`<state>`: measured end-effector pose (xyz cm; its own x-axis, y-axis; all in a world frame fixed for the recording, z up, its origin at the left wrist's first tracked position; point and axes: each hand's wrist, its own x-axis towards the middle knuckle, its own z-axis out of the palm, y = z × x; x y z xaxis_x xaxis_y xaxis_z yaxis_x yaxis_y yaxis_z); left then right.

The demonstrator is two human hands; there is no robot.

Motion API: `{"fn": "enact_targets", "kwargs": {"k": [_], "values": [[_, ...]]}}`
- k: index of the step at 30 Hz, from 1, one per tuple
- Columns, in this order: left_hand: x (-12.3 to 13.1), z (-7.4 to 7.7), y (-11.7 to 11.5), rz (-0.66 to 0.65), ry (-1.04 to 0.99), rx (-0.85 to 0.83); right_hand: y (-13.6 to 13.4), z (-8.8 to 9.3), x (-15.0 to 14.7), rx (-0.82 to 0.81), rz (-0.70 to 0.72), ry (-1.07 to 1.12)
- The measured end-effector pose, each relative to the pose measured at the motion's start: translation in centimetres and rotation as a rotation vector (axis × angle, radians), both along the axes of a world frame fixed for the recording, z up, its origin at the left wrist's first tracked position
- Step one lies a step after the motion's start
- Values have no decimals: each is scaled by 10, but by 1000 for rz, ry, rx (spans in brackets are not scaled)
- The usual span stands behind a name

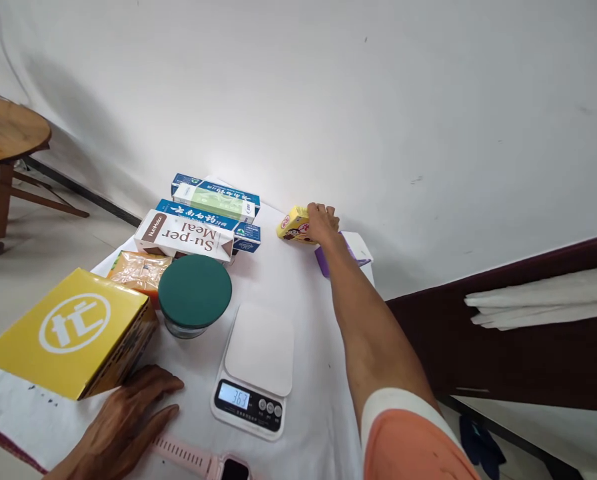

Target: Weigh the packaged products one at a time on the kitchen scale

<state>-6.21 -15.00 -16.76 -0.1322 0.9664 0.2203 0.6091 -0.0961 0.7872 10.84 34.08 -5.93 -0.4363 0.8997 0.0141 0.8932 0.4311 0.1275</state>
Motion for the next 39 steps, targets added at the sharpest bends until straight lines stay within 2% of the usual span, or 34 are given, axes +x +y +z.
{"fn": "enact_targets", "kwargs": {"k": [5,8,11,14,16,19,24,28,35,39], "values": [[1,1,1,13,-4,-1,-12,12,0,22,93,-81],[0,3,2,-11,4,2,-37,33,5,126,204,48],[-4,5,1,-47,27,-9,-78,61,20,182,329,246],[-7,7,1,-68,40,-10,-132,88,40,120,337,191],[-8,7,1,-81,46,-17,-171,98,55,30,327,171],[-8,8,2,-94,56,-25,-223,94,73,-100,324,191],[-9,9,0,-89,72,-2,-274,63,81,-203,391,227],[-9,8,-1,-97,72,9,-289,52,75,-208,402,253],[-7,7,-1,-93,75,16,-296,73,84,-268,225,286],[-7,5,-1,-93,78,19,-297,72,89,-359,174,236]]}}
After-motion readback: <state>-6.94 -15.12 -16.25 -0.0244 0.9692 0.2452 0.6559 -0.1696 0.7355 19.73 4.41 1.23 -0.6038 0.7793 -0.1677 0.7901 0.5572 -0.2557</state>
